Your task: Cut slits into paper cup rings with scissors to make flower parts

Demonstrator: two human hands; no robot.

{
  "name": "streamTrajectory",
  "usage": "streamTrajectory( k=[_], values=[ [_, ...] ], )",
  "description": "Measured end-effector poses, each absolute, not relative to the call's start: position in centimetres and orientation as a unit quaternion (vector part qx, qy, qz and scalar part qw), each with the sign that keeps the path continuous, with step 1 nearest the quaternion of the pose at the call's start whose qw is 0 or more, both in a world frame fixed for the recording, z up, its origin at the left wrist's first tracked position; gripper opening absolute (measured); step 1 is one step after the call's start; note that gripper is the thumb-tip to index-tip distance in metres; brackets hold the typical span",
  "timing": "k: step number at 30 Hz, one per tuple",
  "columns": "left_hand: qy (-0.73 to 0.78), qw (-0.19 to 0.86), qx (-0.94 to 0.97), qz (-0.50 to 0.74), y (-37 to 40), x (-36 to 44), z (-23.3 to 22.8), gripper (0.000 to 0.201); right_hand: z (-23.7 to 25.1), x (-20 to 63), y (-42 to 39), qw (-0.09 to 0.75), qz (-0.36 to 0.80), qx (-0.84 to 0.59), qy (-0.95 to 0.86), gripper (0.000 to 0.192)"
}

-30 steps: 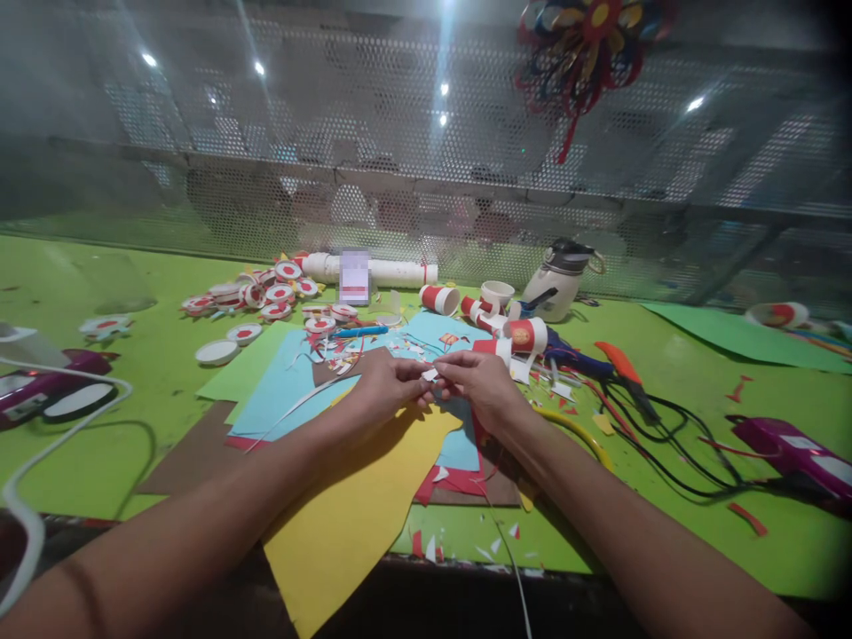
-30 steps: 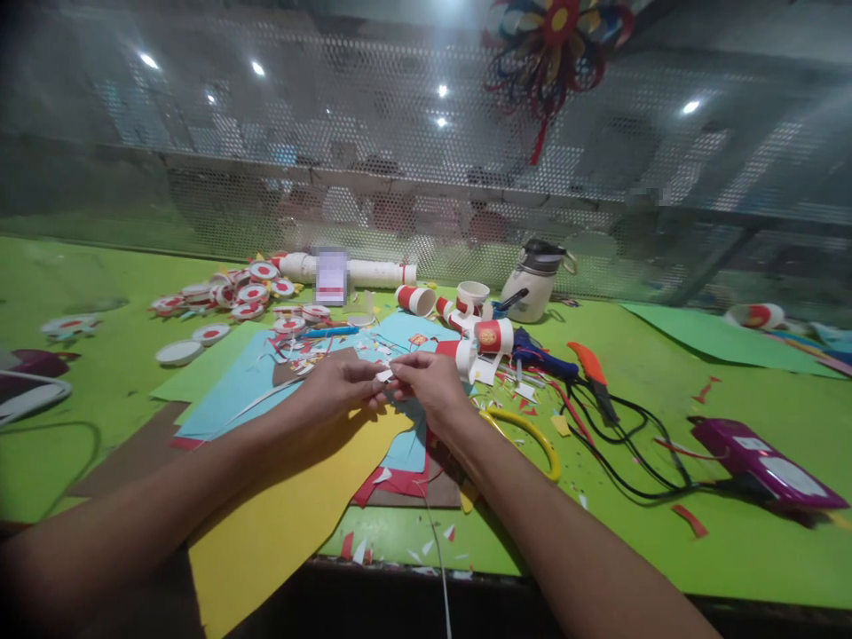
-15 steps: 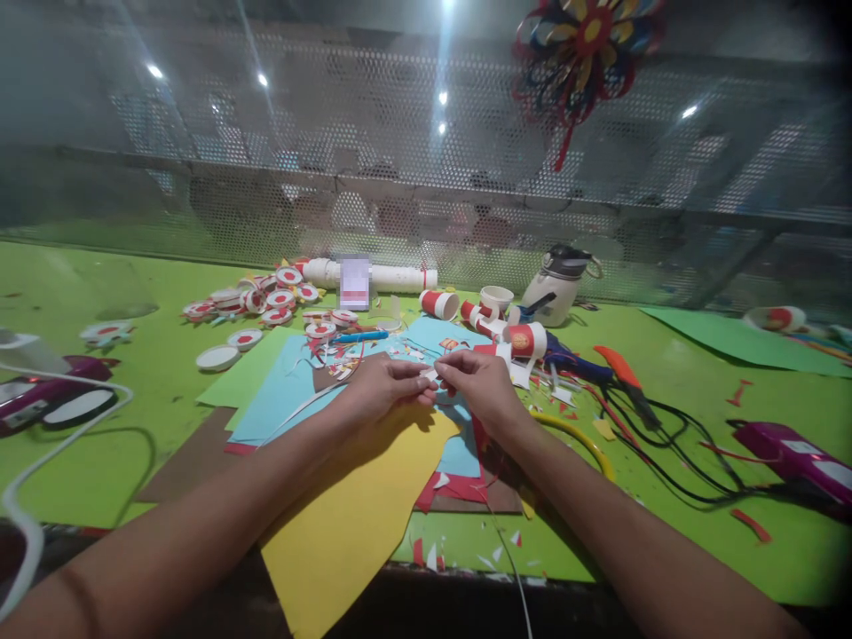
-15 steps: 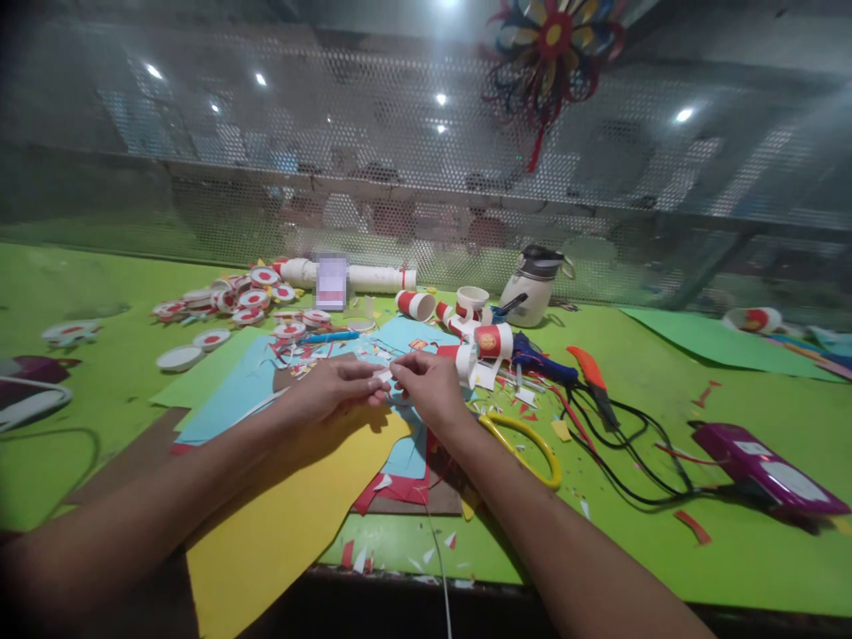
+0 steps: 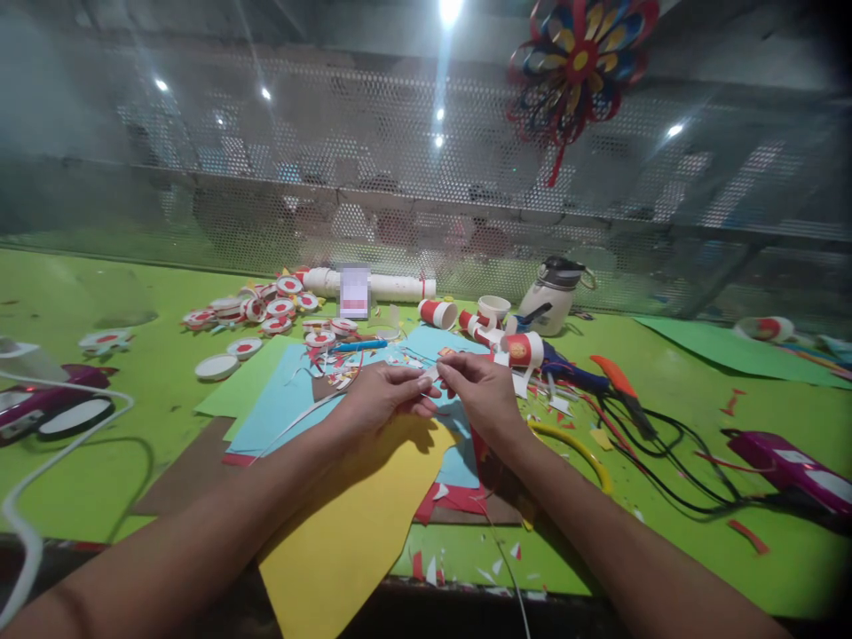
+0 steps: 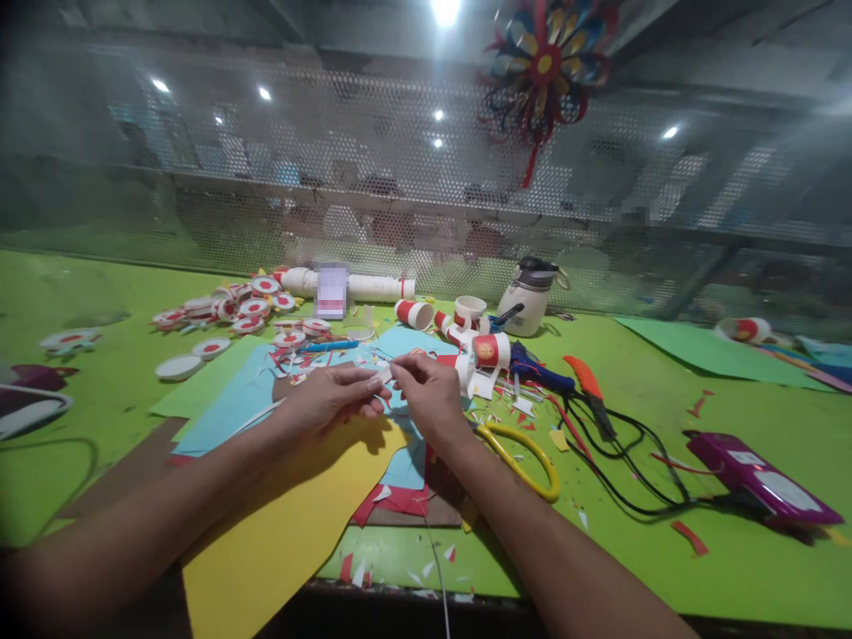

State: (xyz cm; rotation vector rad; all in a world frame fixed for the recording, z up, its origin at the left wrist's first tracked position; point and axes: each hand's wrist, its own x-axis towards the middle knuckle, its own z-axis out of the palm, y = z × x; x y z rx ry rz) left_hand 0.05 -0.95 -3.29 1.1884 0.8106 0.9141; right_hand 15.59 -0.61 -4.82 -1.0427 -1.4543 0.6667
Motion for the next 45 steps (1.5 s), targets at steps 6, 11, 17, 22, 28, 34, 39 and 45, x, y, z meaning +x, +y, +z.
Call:
streamTrajectory(
  k=[6,11,17,22,28,34,39,45],
  values=[
    [0.325,0.695,0.490,0.413,-0.4,0.0,-4.2,0.017,-5.0,15.1,-1.2,0.588,0.222,-0.447,-0.636,0.008],
    [0.330,0.691,0.484,0.423,-0.3,-0.1,-4.3,0.014,-4.9,14.9,-1.6,0.582,0.221,-0.448,-0.642,0.008],
    [0.355,0.645,0.511,0.444,-0.5,-0.1,-3.9,0.018,-4.6,15.1,-1.0,0.568,0.312,-0.454,-0.611,0.017],
    [0.390,0.589,0.550,0.446,-0.3,0.1,-4.3,0.023,-4.4,15.2,-1.0,0.542,0.379,-0.468,-0.586,0.028],
    [0.406,0.418,0.669,0.461,-0.7,0.3,-4.4,0.023,-4.8,14.9,-1.0,0.535,0.420,-0.474,-0.558,0.034],
    [0.376,0.286,0.742,0.477,-1.2,0.3,-4.3,0.023,-4.1,14.5,-1.7,0.562,0.468,-0.437,-0.524,0.029],
    [0.378,0.290,0.738,0.477,-1.5,0.4,-4.2,0.027,-3.8,14.5,-1.9,0.576,0.501,-0.416,-0.494,0.026],
    [0.363,0.415,0.680,0.484,-1.5,0.6,-4.0,0.031,-3.7,15.1,-1.5,0.560,0.532,-0.402,-0.492,0.026]
  ],
)
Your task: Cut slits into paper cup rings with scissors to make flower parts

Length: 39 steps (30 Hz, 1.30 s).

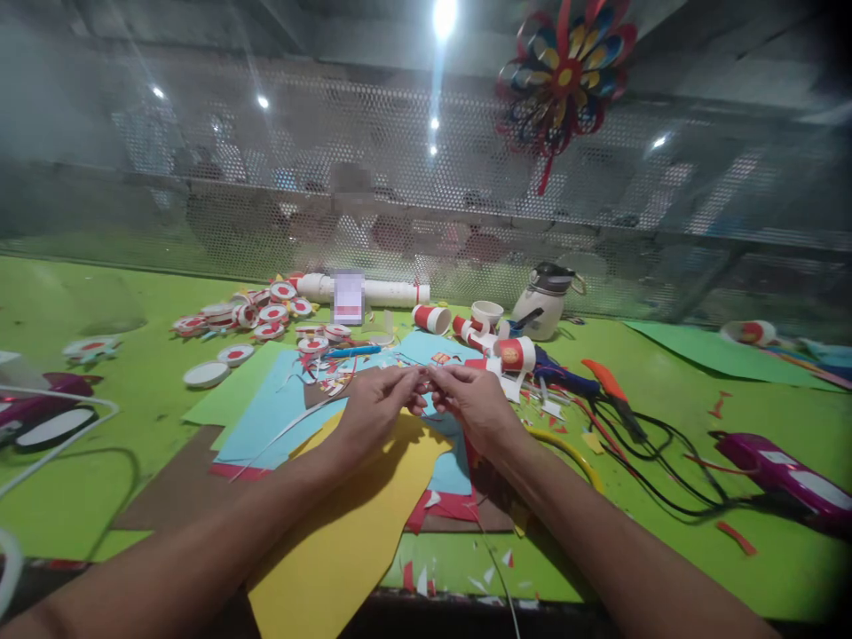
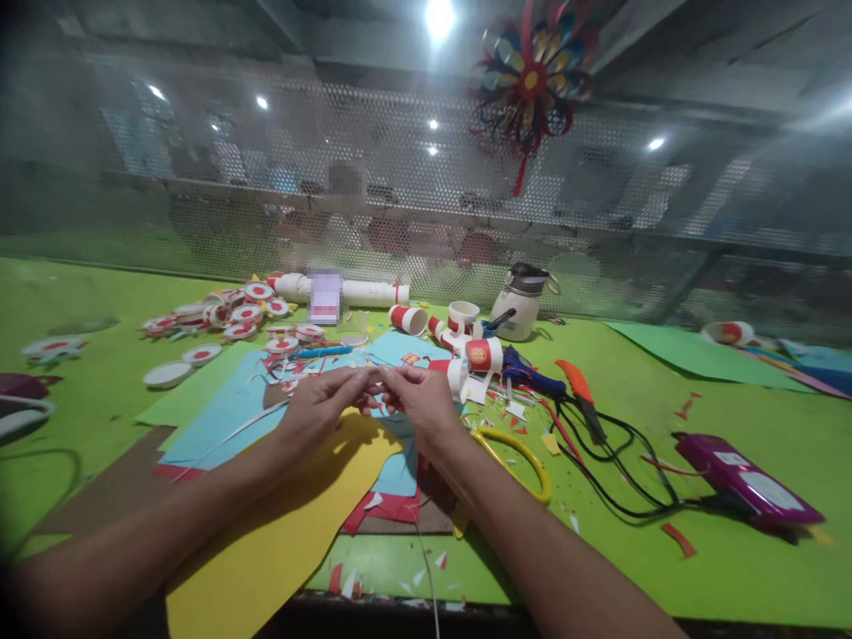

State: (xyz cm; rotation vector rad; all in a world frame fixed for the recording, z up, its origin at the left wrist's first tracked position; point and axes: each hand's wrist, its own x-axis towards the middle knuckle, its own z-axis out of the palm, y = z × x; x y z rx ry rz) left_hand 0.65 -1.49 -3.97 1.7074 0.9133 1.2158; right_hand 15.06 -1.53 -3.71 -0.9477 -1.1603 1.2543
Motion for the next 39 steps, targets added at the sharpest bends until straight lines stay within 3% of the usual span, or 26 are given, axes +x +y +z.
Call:
streamTrajectory(
  k=[9,18,39],
  values=[
    [0.377,0.604,0.559,0.425,-0.8,0.4,-4.0,0.018,-3.0,15.8,-1.5,0.485,0.552,-0.434,-0.521,0.022],
    [0.346,0.738,0.467,0.343,-0.1,-0.2,-4.4,0.022,-2.6,16.3,-1.5,0.452,0.537,-0.465,-0.540,0.013],
    [0.332,0.719,0.534,0.297,-1.0,0.0,-4.3,0.027,-3.0,16.4,-1.4,0.429,0.499,-0.475,-0.584,0.023]
  ],
)
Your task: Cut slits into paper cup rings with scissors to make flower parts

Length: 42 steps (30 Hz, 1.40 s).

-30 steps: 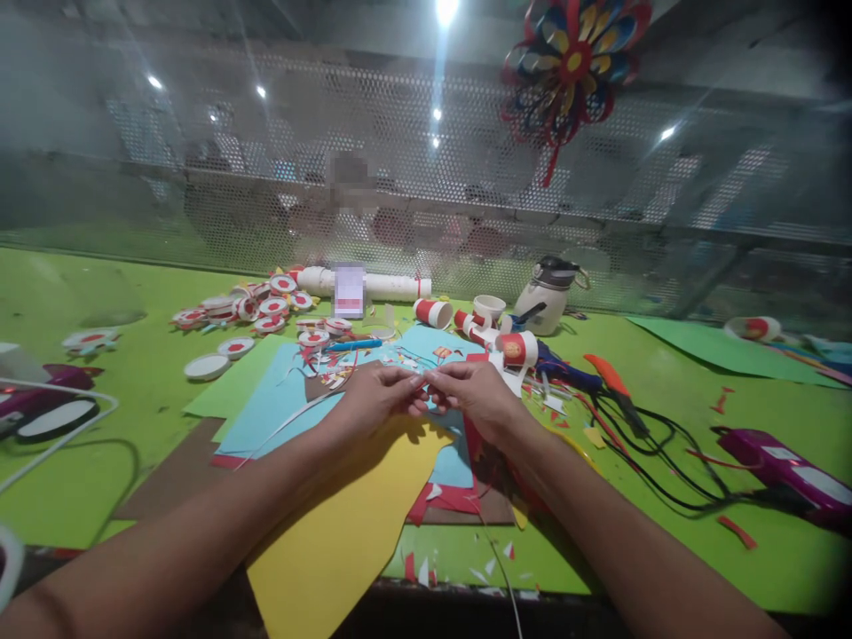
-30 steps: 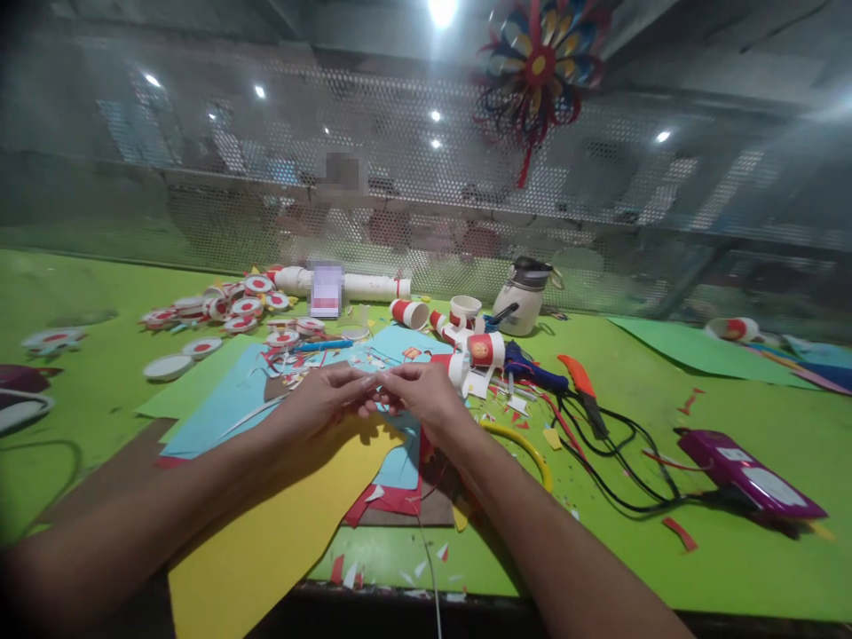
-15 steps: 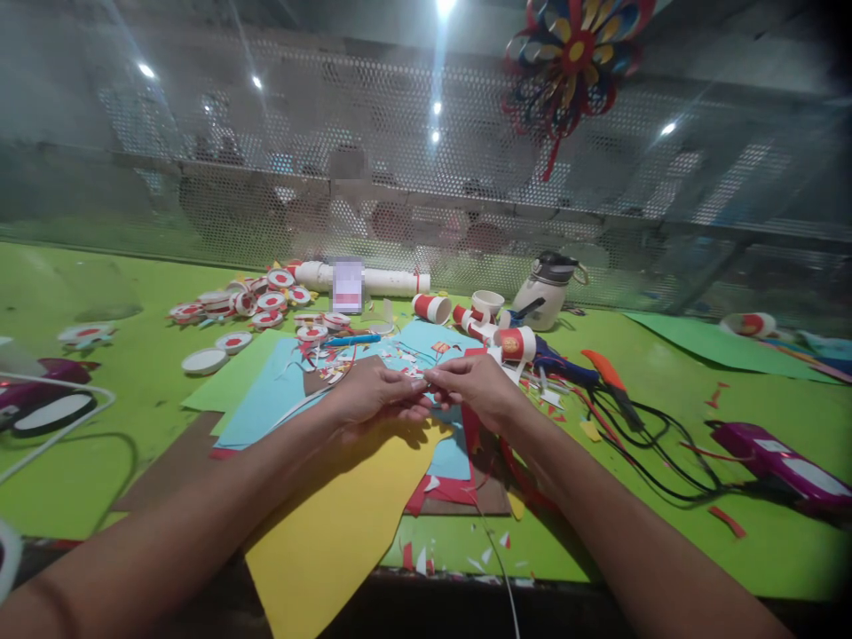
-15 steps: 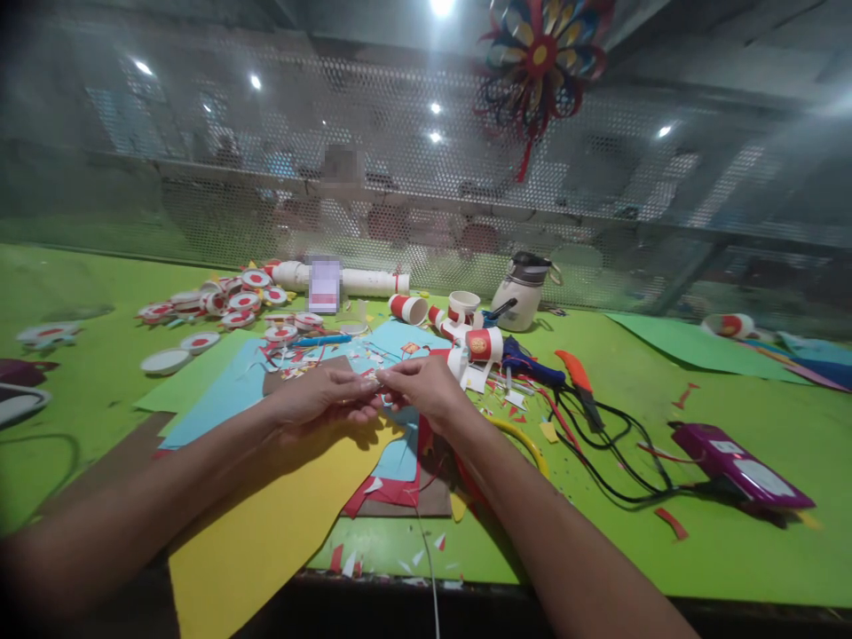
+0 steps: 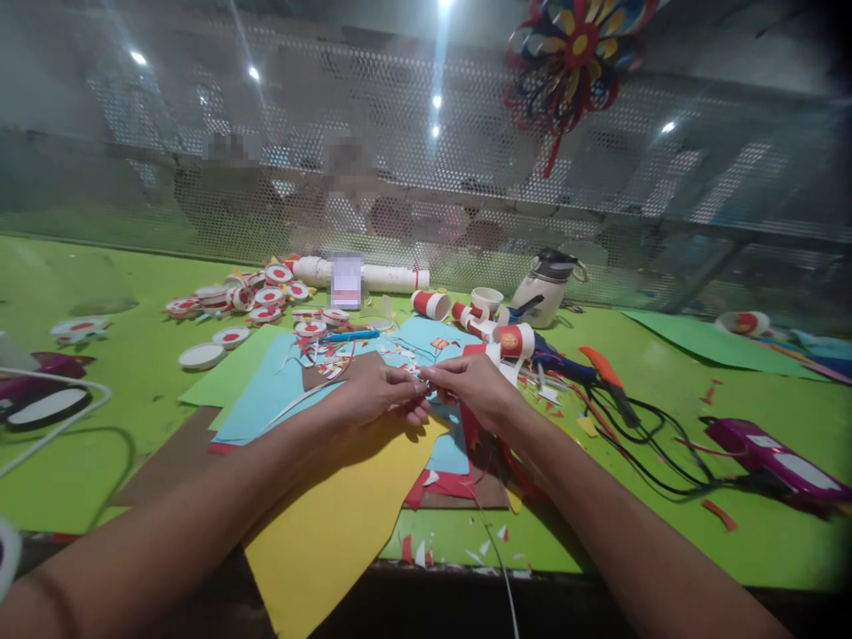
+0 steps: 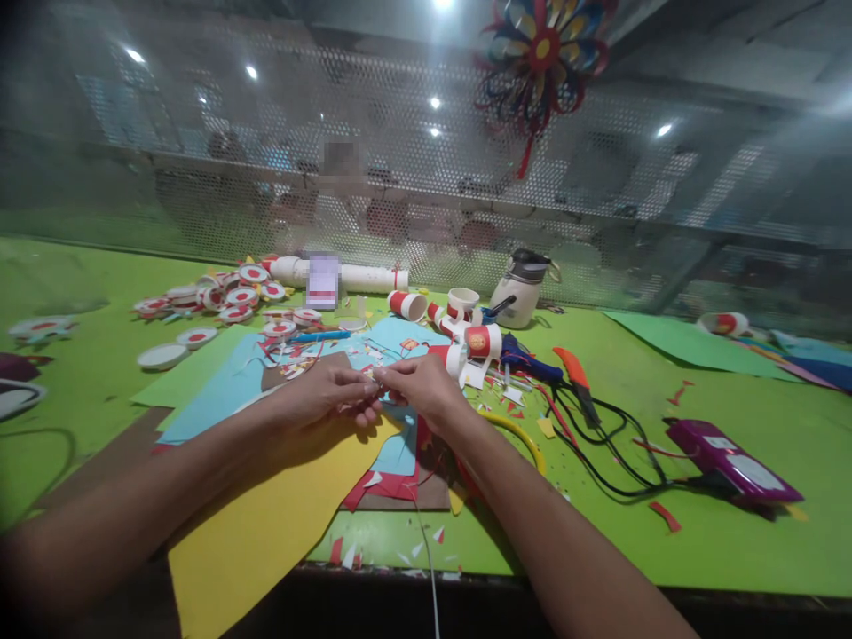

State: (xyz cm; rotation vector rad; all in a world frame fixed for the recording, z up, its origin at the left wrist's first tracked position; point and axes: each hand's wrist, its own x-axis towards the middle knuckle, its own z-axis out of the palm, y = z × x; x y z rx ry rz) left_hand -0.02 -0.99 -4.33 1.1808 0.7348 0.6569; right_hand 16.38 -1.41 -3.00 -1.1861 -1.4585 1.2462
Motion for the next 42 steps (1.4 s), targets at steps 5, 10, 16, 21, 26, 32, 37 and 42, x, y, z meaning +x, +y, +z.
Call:
streamTrajectory(
  k=[5,10,16,21,26,32,37,42],
  values=[
    [0.339,0.720,0.533,0.288,-0.9,-0.1,-4.1,0.025,-2.7,16.2,-1.7,0.420,0.500,-0.478,-0.587,0.025],
    [0.342,0.704,0.546,0.298,-0.5,-0.4,-3.6,0.021,-2.5,16.2,-1.7,0.424,0.480,-0.464,-0.612,0.030],
    [0.320,0.706,0.526,0.350,-0.2,-0.8,-3.2,0.020,-1.7,16.9,-1.7,0.429,0.390,-0.436,-0.689,0.031],
    [0.320,0.702,0.504,0.389,-0.2,-0.7,-3.1,0.016,-1.5,16.4,-2.3,0.414,0.267,-0.393,-0.776,0.052],
    [0.323,0.709,0.492,0.389,-0.5,-0.5,-3.0,0.017,-2.2,15.7,-2.5,0.437,0.162,-0.377,-0.800,0.033],
    [0.307,0.720,0.487,0.388,-0.6,-0.6,-3.1,0.016,-2.1,15.6,-2.7,0.434,0.129,-0.368,-0.812,0.024],
    [0.290,0.732,0.484,0.381,-0.4,-0.7,-3.3,0.018,-2.1,15.6,-2.7,0.430,0.123,-0.363,-0.818,0.022],
    [0.273,0.738,0.486,0.382,-0.4,-0.7,-3.4,0.017,-2.4,15.6,-2.5,0.425,0.128,-0.355,-0.823,0.022]
  ],
)
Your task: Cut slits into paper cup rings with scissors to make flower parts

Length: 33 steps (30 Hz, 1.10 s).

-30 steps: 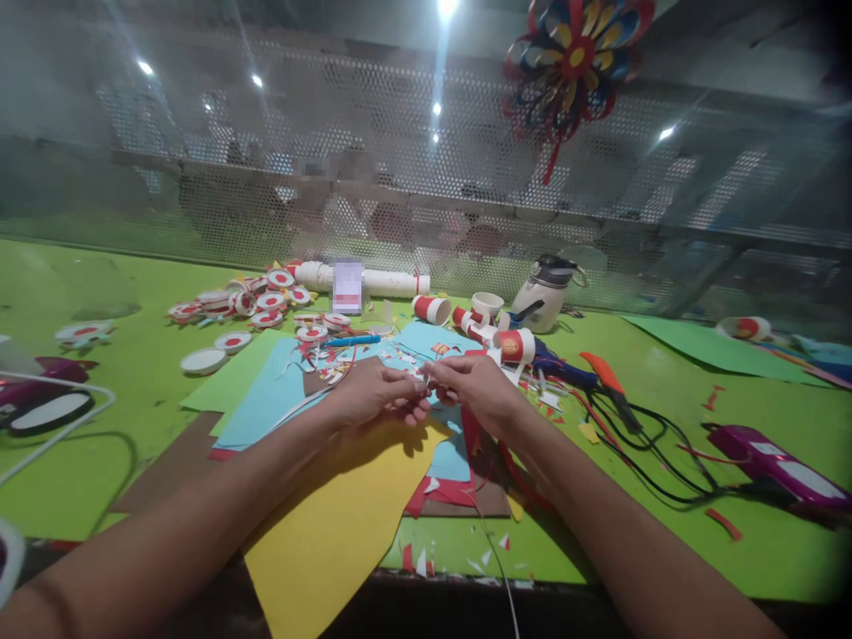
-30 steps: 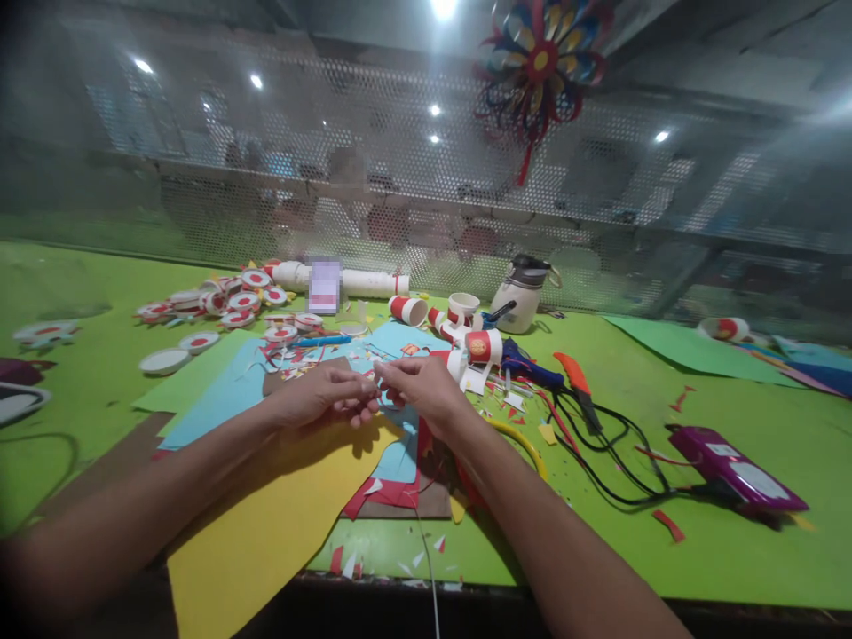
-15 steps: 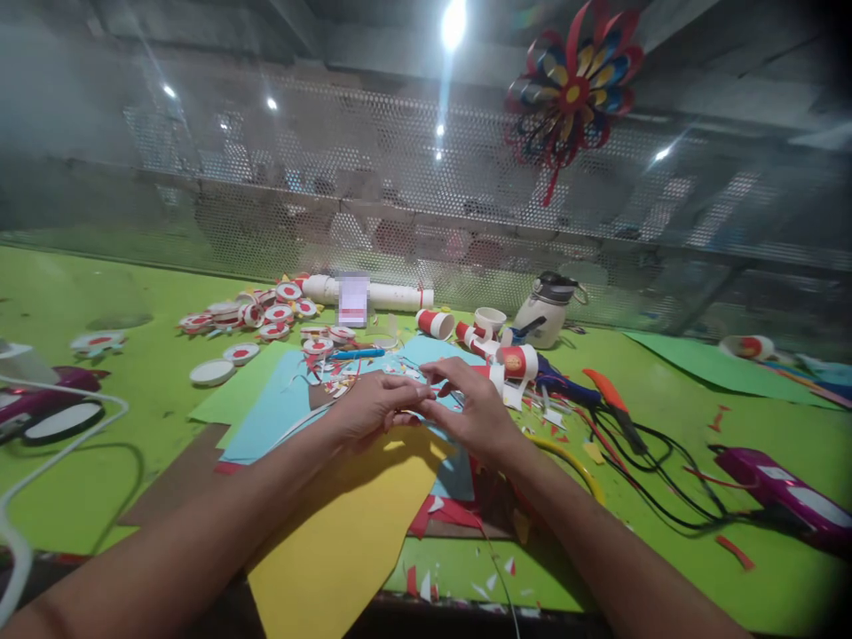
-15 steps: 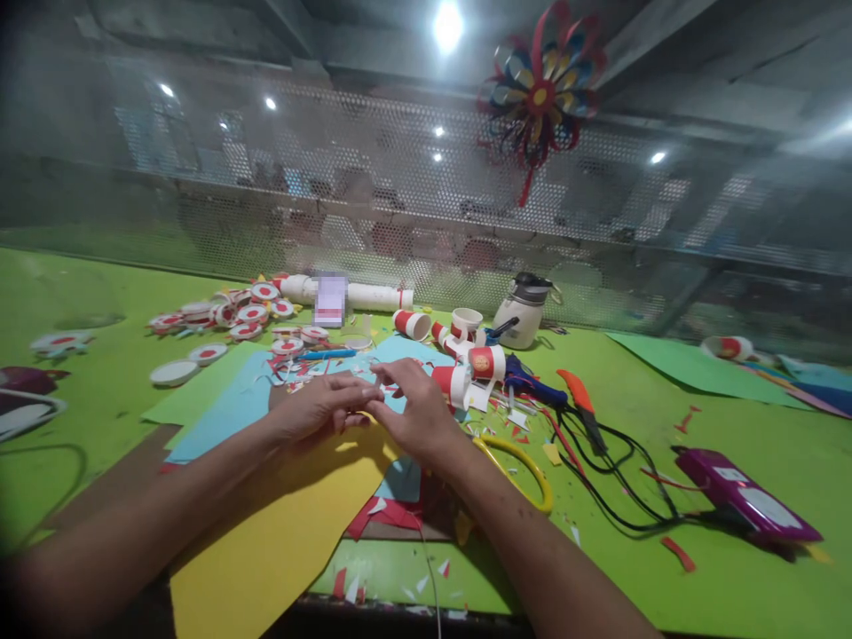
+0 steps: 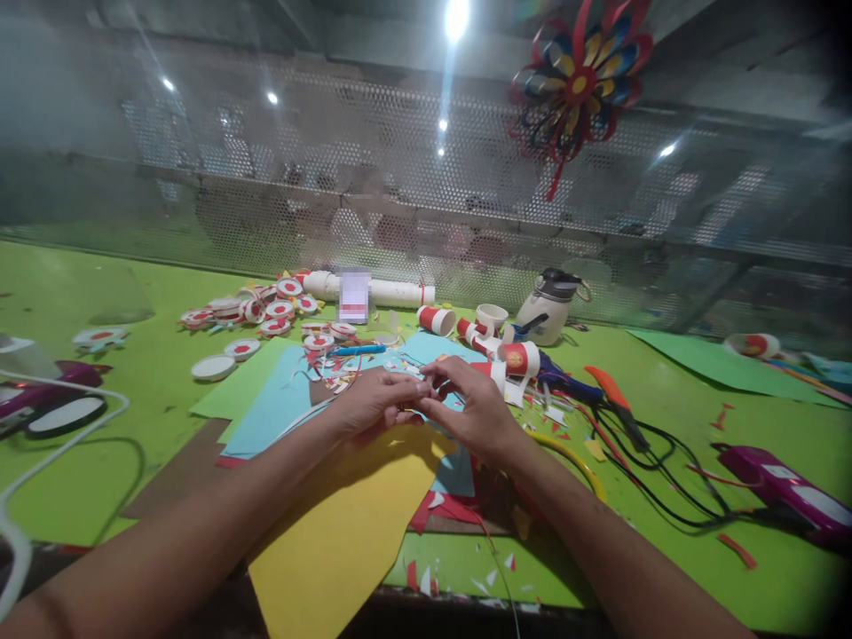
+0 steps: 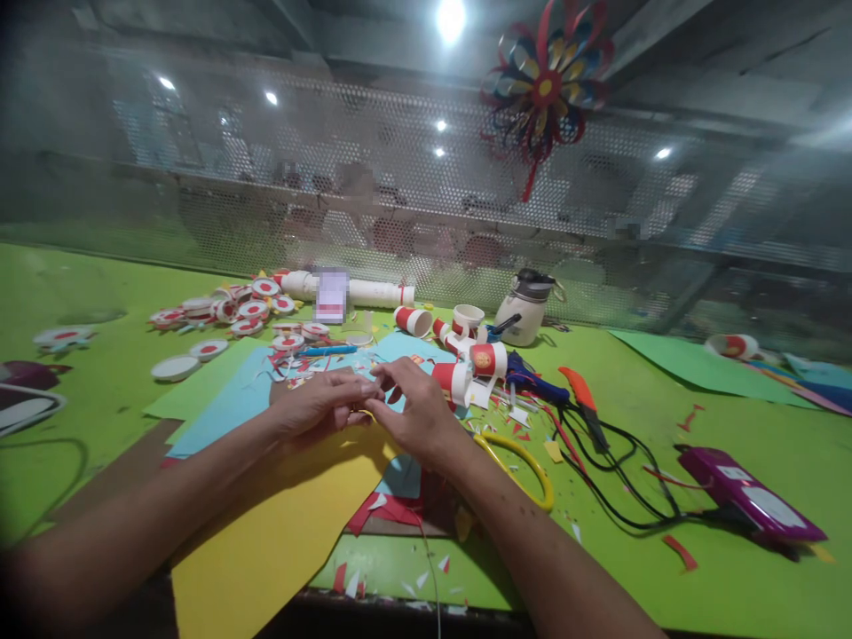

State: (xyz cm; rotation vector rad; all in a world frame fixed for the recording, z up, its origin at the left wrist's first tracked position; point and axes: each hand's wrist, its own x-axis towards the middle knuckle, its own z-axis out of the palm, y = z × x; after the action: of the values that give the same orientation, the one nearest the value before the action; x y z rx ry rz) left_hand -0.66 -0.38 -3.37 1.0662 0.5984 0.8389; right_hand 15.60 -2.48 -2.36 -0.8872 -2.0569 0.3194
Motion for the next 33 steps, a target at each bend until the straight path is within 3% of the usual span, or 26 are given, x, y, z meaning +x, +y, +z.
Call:
streamTrajectory(
  k=[3,9,18,33],
  values=[
    [0.268,0.740,0.485,0.380,-0.43,-0.64,-3.29,0.016,-2.50,15.62,-2.48,0.424,0.126,-0.354,-0.824,0.027],
    [0.269,0.740,0.468,0.402,-0.47,-0.57,-2.99,0.017,-2.48,15.63,-2.78,0.429,0.099,-0.347,-0.828,0.057],
    [0.270,0.739,0.471,0.399,-0.44,-0.67,-3.03,0.018,-2.28,15.57,-2.97,0.438,0.053,-0.339,-0.831,0.030],
    [0.287,0.747,0.491,0.345,0.06,-1.11,-3.19,0.016,-2.47,15.84,-2.77,0.401,0.072,-0.358,-0.840,0.034]
  ],
)
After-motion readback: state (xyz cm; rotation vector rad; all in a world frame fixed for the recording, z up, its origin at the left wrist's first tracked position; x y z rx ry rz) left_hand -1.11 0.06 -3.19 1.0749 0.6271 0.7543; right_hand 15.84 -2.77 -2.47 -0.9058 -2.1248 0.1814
